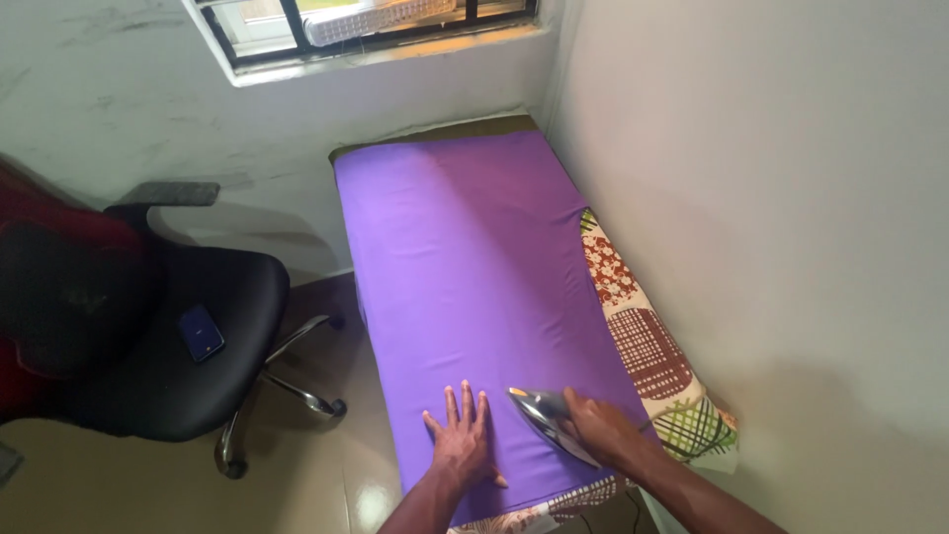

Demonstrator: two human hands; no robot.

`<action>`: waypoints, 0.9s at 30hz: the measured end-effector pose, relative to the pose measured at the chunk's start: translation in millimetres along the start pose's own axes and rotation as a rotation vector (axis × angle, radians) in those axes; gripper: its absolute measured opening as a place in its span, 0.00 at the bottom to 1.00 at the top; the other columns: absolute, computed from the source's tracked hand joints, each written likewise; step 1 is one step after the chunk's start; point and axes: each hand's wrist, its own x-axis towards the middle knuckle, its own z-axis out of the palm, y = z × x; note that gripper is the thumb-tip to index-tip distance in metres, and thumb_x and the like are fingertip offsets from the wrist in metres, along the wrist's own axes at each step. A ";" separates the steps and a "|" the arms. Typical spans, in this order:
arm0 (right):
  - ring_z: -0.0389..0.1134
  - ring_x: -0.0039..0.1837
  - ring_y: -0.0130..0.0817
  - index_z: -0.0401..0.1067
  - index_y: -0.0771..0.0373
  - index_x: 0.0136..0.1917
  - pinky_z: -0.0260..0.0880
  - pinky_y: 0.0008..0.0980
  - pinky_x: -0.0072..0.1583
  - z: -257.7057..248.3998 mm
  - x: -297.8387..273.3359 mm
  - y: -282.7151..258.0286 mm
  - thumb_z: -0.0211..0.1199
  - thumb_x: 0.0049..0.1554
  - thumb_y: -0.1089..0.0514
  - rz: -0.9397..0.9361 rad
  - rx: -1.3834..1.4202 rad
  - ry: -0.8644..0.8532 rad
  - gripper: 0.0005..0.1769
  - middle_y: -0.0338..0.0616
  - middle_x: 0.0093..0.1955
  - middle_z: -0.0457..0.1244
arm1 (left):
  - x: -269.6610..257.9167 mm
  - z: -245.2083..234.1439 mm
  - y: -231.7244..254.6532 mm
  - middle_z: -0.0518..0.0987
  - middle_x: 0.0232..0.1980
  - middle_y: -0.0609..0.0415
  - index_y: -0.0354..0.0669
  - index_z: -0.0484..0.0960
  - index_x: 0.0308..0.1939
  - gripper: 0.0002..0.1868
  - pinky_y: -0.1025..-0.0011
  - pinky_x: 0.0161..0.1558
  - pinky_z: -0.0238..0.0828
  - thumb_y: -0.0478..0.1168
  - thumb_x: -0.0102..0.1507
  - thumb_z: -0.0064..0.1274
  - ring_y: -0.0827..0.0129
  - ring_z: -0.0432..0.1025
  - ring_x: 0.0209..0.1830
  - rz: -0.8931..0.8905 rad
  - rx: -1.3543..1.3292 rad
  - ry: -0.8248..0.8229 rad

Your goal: Iron a piece of purple fabric on a makeshift ironing surface.

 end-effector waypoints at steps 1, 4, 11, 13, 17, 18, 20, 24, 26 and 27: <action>0.76 0.36 0.43 0.76 0.54 0.56 0.73 0.40 0.44 -5.2 -5.3 -7.4 0.32 0.74 0.42 0.001 0.002 0.004 0.30 0.52 0.36 0.73 | -0.5 -4.4 0.4 0.25 0.84 0.34 0.41 0.32 0.82 0.84 0.15 0.66 0.34 0.71 0.42 0.74 0.33 0.20 0.83 0.003 0.004 0.001; 0.72 0.37 0.50 0.62 0.63 0.55 0.74 0.49 0.40 -23.7 -20.7 -39.4 0.50 0.66 0.43 -0.288 -0.453 0.087 0.20 0.56 0.39 0.69 | -2.5 -7.2 4.4 0.24 0.84 0.33 0.41 0.31 0.82 0.84 0.15 0.67 0.35 0.71 0.42 0.74 0.32 0.20 0.83 -0.015 0.025 -0.044; 0.74 0.40 0.55 0.61 0.67 0.57 0.74 0.55 0.44 -36.1 13.1 -105.0 0.49 0.65 0.39 0.045 -0.259 0.243 0.26 0.60 0.38 0.69 | 24.2 22.1 -14.5 0.41 0.84 0.37 0.43 0.43 0.82 0.70 0.23 0.68 0.44 0.68 0.50 0.69 0.36 0.34 0.83 0.057 0.009 0.052; 0.74 0.42 0.58 0.61 0.68 0.56 0.74 0.56 0.45 -29.2 44.8 -106.6 0.50 0.65 0.38 -0.007 -0.278 0.307 0.28 0.61 0.40 0.69 | 36.8 20.1 -29.8 0.45 0.83 0.39 0.43 0.47 0.81 0.65 0.26 0.69 0.46 0.66 0.52 0.68 0.39 0.37 0.83 0.083 -0.019 0.108; 0.72 0.50 0.65 0.61 0.70 0.56 0.72 0.58 0.52 -16.5 79.0 -110.2 0.53 0.64 0.37 0.000 -0.283 0.403 0.30 0.67 0.44 0.69 | 42.4 13.3 -54.8 0.46 0.83 0.37 0.42 0.51 0.80 0.60 0.28 0.71 0.43 0.62 0.55 0.68 0.41 0.38 0.83 0.079 -0.016 0.139; 0.72 0.51 0.65 0.61 0.71 0.57 0.72 0.58 0.53 -16.7 85.0 -111.4 0.52 0.64 0.37 0.043 -0.290 0.434 0.31 0.67 0.46 0.69 | 48.9 13.1 -61.6 0.45 0.82 0.36 0.41 0.52 0.79 0.60 0.26 0.70 0.42 0.62 0.55 0.68 0.40 0.37 0.83 0.097 0.016 0.182; 0.73 0.51 0.65 0.61 0.71 0.56 0.73 0.58 0.53 -16.0 91.1 -116.2 0.52 0.64 0.36 0.060 -0.272 0.450 0.31 0.67 0.46 0.69 | 58.2 4.2 -74.3 0.43 0.83 0.36 0.41 0.51 0.79 0.60 0.26 0.71 0.41 0.62 0.54 0.69 0.40 0.36 0.83 0.079 0.012 0.200; 0.73 0.51 0.65 0.60 0.70 0.57 0.73 0.57 0.52 -7.0 91.0 -122.4 0.52 0.64 0.36 0.110 -0.302 0.411 0.32 0.66 0.46 0.69 | 65.4 -39.2 -89.2 0.38 0.83 0.35 0.39 0.48 0.80 0.64 0.26 0.72 0.37 0.63 0.53 0.70 0.38 0.33 0.83 0.074 -0.005 0.154; 0.73 0.48 0.62 0.60 0.70 0.57 0.73 0.56 0.50 -10.2 77.7 -131.9 0.50 0.64 0.37 0.062 -0.316 0.339 0.30 0.65 0.44 0.69 | 81.9 -41.9 -100.9 0.39 0.83 0.34 0.40 0.48 0.80 0.64 0.25 0.72 0.37 0.63 0.53 0.70 0.38 0.33 0.83 0.079 0.008 0.159; 0.74 0.45 0.60 0.60 0.69 0.57 0.73 0.55 0.48 -13.6 73.5 -136.6 0.49 0.65 0.38 0.000 -0.339 0.268 0.28 0.63 0.43 0.69 | 93.6 -45.4 -106.4 0.39 0.83 0.34 0.40 0.48 0.80 0.64 0.25 0.71 0.38 0.62 0.52 0.70 0.37 0.33 0.83 0.073 0.014 0.174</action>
